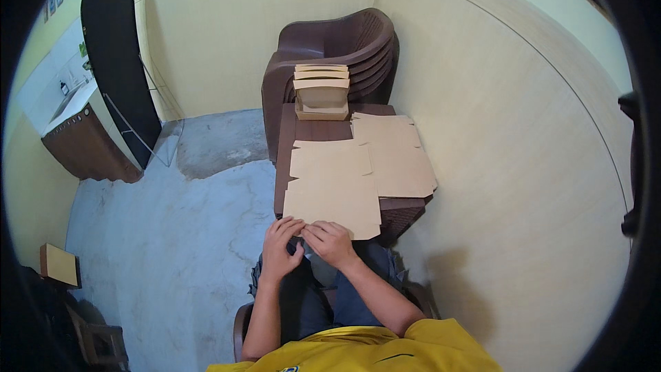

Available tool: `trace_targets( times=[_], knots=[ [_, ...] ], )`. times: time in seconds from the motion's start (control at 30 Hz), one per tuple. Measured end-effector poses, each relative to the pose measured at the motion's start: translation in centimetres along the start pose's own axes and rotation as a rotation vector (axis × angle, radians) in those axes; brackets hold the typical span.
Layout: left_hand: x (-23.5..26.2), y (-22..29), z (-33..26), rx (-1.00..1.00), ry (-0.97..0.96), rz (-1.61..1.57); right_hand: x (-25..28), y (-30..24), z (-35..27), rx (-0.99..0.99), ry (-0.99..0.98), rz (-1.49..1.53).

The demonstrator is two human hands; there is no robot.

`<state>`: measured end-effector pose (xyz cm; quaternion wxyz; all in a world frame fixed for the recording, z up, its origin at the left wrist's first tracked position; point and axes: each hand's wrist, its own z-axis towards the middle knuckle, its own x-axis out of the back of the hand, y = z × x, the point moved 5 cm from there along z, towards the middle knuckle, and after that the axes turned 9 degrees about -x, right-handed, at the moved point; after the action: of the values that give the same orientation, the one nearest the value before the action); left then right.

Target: The person assembles small cardboard boxes by folding flat pieces along pre-scored lines and interlocking tabs. They handle each piece by hand, fold edges, and stack completed boxes on a nearby table.

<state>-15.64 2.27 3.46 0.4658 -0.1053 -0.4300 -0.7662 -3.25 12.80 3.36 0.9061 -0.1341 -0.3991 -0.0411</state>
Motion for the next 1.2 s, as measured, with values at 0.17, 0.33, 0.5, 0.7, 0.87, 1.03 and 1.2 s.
trace_targets(
  times=[0.17,0.33,0.5,0.7,0.87,1.03,1.2],
  knots=[
    [1.1,-3.0,-2.3,0.026,-0.033,0.096,-0.7,-0.7,0.1,-0.089,-0.104,0.161],
    [2.9,-4.4,-3.1,0.054,0.084,0.258,2.0,3.3,-1.2,-0.13,-0.171,0.004],
    [2.5,-3.0,-1.6,0.005,0.05,0.352,2.3,6.5,-1.3,-0.212,-0.218,-0.07],
    [0.1,-2.4,2.7,0.033,-0.083,0.414,2.1,7.0,1.1,-0.172,-0.222,-0.147],
    [-0.4,-2.8,4.0,0.035,-0.095,0.404,1.5,7.7,1.5,-0.255,-0.311,-0.132],
    [-1.6,-3.0,4.5,-0.038,-0.146,0.37,1.3,7.5,1.9,-0.207,-0.263,-0.207],
    [-2.0,-3.3,5.0,-0.008,-0.147,0.376,1.3,7.7,2.2,-0.265,-0.298,-0.16]
  ],
)
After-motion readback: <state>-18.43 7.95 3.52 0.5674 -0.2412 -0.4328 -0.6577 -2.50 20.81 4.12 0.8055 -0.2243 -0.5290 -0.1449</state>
